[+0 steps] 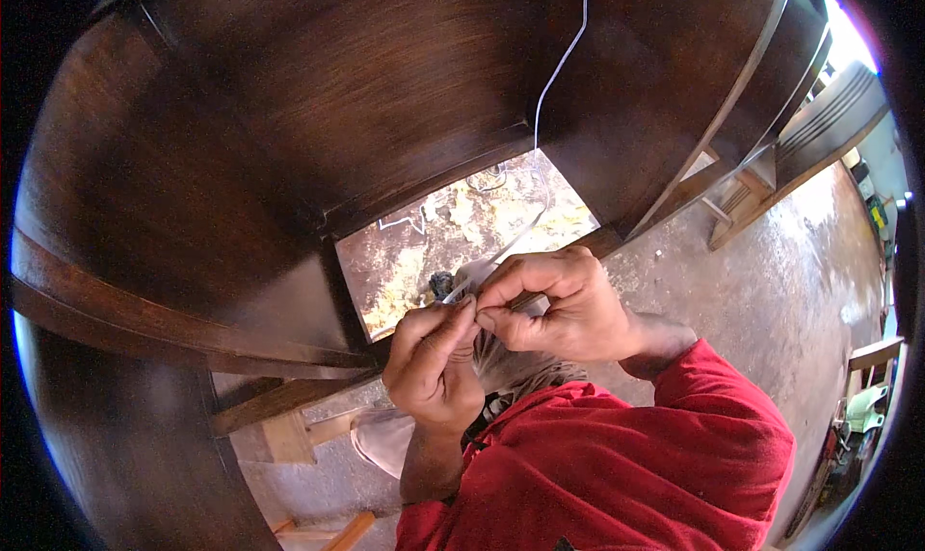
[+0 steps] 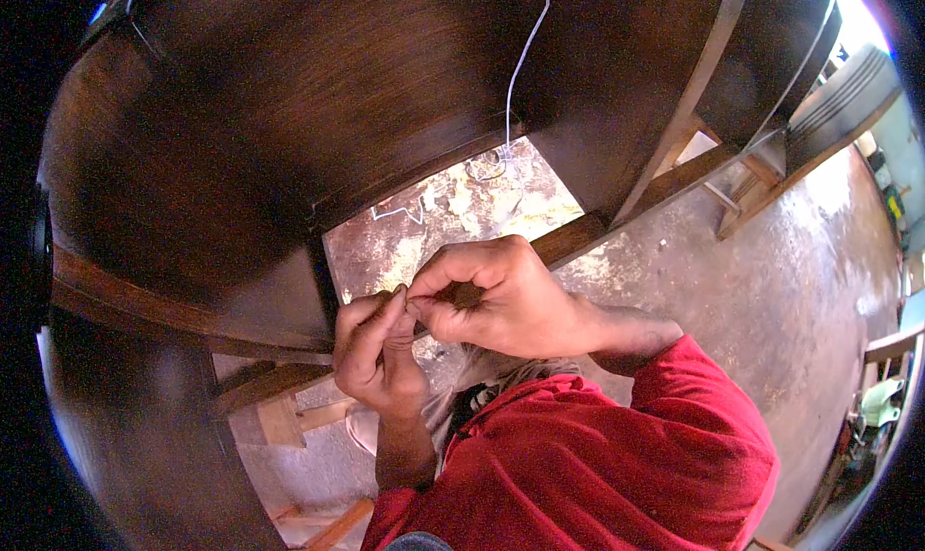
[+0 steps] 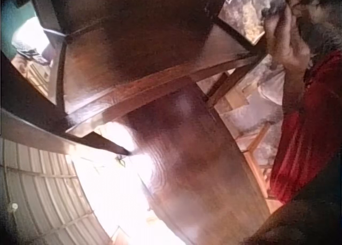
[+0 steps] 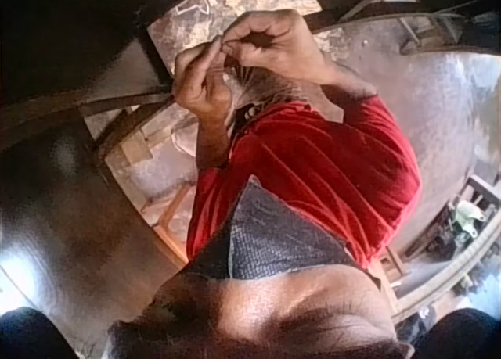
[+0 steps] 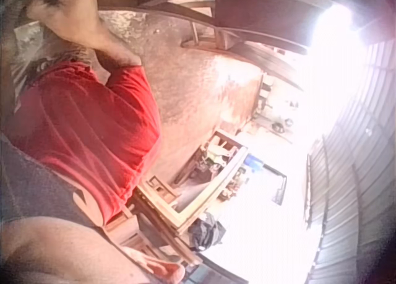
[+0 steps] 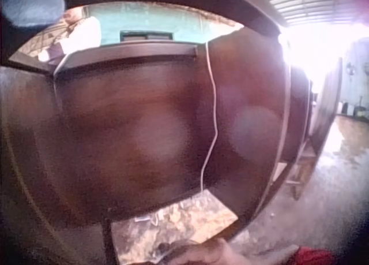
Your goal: The person installs an LED strip inside a wooden furniture unit, peeling the adhesive backing and pressing the strip against the interior corner before connecting wires at the end.
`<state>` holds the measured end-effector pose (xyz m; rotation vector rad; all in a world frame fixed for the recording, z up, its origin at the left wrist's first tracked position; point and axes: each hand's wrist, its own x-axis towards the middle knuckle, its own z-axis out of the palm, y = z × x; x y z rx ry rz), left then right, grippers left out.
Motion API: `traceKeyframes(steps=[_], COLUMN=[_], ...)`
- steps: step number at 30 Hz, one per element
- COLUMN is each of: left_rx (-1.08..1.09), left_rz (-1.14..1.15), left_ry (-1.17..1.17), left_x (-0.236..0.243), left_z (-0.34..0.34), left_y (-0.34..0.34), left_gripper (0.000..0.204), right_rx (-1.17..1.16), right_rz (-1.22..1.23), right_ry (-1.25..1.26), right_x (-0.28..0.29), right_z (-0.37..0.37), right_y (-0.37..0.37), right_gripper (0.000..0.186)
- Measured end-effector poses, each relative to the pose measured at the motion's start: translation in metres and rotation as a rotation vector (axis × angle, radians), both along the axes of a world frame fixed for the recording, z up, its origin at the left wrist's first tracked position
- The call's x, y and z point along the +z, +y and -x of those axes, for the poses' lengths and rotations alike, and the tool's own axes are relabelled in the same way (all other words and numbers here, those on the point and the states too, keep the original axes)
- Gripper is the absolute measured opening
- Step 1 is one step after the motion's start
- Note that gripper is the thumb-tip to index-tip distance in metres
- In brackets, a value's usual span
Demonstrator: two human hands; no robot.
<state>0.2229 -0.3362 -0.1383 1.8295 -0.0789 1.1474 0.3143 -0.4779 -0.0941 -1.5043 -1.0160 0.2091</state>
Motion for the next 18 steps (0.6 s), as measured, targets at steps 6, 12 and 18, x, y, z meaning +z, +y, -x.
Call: traceKeyframes(steps=[6,12,18], left_rx=[0.002,0.002,-0.023], left_rz=[-0.041,-0.035,-0.005], left_ry=[-0.014,-0.025,0.010], left_x=[0.0002,-0.0049,-0.0073], left_z=[-0.0003,-0.0037,-0.0038], left_y=[-0.0002,-0.0012,0.0014], left_gripper=[0.020,0.019,0.019], right_rx=[-0.005,-0.035,-0.039], right_rz=[0.010,0.042,0.013], right_ry=[-0.002,-0.031,0.019], right_x=[0.0004,-0.0010,-0.0041], right_z=[-0.0006,-0.0013,-0.0004], right_y=[-0.0003,0.0010,0.0055], right_gripper=[0.012,0.013,0.011])
